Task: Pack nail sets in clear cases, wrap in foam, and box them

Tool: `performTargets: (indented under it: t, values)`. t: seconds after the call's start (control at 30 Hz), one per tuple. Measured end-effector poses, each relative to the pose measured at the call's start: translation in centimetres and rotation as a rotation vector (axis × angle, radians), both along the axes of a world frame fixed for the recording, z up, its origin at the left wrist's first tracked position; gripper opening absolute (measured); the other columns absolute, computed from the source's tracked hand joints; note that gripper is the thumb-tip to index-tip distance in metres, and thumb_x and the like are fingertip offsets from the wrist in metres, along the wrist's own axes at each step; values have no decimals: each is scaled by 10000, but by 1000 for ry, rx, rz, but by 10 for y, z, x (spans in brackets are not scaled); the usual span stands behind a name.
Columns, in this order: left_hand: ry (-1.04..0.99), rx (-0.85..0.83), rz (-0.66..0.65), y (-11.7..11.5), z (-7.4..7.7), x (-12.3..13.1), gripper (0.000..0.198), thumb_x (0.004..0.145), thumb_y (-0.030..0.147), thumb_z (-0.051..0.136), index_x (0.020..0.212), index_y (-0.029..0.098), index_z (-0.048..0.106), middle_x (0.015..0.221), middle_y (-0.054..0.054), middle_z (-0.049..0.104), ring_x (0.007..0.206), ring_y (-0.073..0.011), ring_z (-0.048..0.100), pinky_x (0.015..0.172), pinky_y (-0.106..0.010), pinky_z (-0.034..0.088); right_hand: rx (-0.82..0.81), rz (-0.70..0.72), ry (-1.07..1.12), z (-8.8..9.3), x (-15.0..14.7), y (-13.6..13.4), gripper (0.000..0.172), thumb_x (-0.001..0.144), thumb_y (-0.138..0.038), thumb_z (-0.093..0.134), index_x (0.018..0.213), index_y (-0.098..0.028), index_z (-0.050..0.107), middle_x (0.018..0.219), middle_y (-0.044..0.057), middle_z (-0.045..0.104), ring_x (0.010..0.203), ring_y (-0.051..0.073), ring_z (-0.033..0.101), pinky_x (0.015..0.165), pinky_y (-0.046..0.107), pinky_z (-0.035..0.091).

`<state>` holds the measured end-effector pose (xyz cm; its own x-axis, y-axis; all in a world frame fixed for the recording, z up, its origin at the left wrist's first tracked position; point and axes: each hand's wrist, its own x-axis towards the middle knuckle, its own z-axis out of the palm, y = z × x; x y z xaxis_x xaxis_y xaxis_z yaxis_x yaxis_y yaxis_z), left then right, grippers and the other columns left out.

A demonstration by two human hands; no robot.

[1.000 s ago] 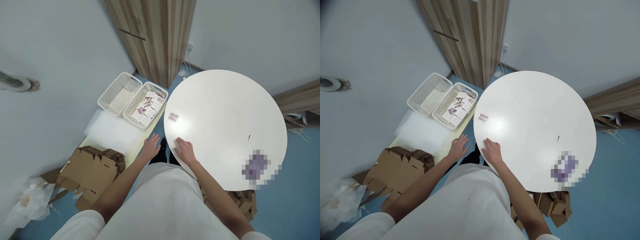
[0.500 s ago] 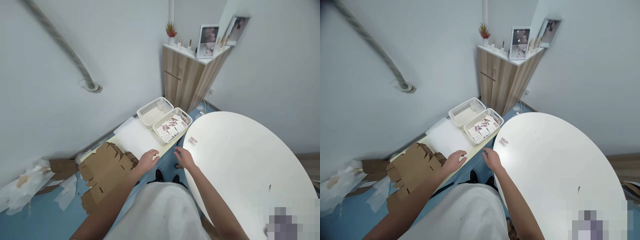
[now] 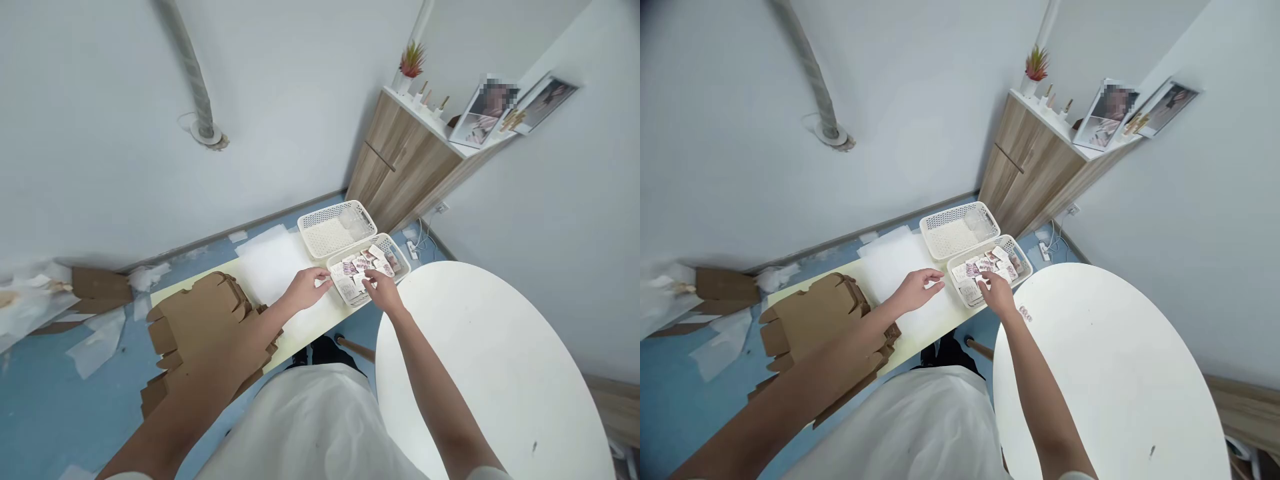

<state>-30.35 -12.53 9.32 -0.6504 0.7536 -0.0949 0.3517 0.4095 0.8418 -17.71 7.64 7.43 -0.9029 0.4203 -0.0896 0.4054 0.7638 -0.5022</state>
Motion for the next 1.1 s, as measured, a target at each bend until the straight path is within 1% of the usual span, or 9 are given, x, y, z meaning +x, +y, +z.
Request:
performTargets:
  t: [0.07, 0.17, 0.37, 0.5, 0.63, 0.73, 0.87, 0.97, 1.1]
  values:
    - [-12, -9, 15, 13, -9, -17, 319, 767, 395, 499, 987, 191, 607, 1021, -47, 655, 931, -188, 613, 769, -291, 508, 15, 2, 11, -7, -23, 13, 323, 800, -317, 456, 1072, -180, 564, 1045, 79, 638, 849, 183, 617, 755, 317, 468]
    - [-4, -55, 23, 41, -26, -49, 340, 763, 388, 512, 1023, 185, 596, 1063, -56, 640, 984, -192, 594, 814, -298, 500, 7, -27, 40, -23, -57, 29, 371, 793, -311, 458, 1123, -161, 534, 1080, 100, 618, 894, 196, 601, 803, 343, 454]
    - [-1, -145, 7, 112, -72, -113, 454, 747, 343, 538, 1168, 177, 503, 1206, -81, 554, 1098, -210, 526, 875, -323, 469, -51, -86, 83, -64, -117, 59, 442, 786, -272, 455, 1198, -112, 461, 1166, 134, 556, 1052, 216, 526, 879, 357, 422]
    - [-2, -183, -9, 149, -101, -143, 528, 753, 303, 525, 1251, 170, 409, 1285, -100, 477, 1158, -215, 470, 928, -355, 424, -29, -62, 46, -88, -149, 73, 439, 794, -224, 429, 1213, -94, 443, 1245, 146, 490, 1147, 230, 444, 943, 371, 365]
    - [53, -202, -37, 172, -121, -165, 597, 760, 230, 489, 1320, 179, 290, 1338, -116, 403, 1211, -220, 410, 981, -398, 365, 27, -5, 20, -101, -178, 80, 455, 792, -170, 415, 1240, -94, 410, 1272, 153, 455, 1143, 258, 413, 938, 396, 332]
    - [126, -216, -82, 184, -131, -176, 611, 753, 162, 453, 1331, 191, 258, 1370, -92, 355, 1269, -206, 323, 1033, -395, 308, 98, -9, -28, -104, -196, 83, 467, 806, -197, 413, 1264, -117, 371, 1246, 162, 451, 1093, 296, 411, 878, 431, 330]
    - [218, -198, -167, 197, -136, -182, 603, 756, 115, 411, 1333, 179, 245, 1401, -68, 301, 1310, -186, 230, 1083, -382, 230, 176, -49, -67, -107, -210, 85, 454, 824, -216, 397, 1269, -143, 345, 1163, 166, 458, 1046, 304, 408, 834, 442, 308]
    - [229, -163, -190, 204, -137, -182, 583, 758, 97, 393, 1322, 160, 261, 1400, -68, 298, 1311, -179, 226, 1091, -363, 221, 205, -66, -89, -112, -214, 85, 405, 827, -197, 388, 1231, -160, 382, 1097, 149, 468, 1013, 289, 415, 813, 428, 296]
    - [229, -146, -162, 205, -138, -184, 561, 738, 68, 394, 1286, 144, 303, 1364, -74, 348, 1291, -175, 268, 1087, -360, 231, 207, -74, -44, -118, -215, 86, 326, 833, -195, 380, 1152, -185, 448, 1015, 119, 496, 971, 271, 425, 803, 416, 280]
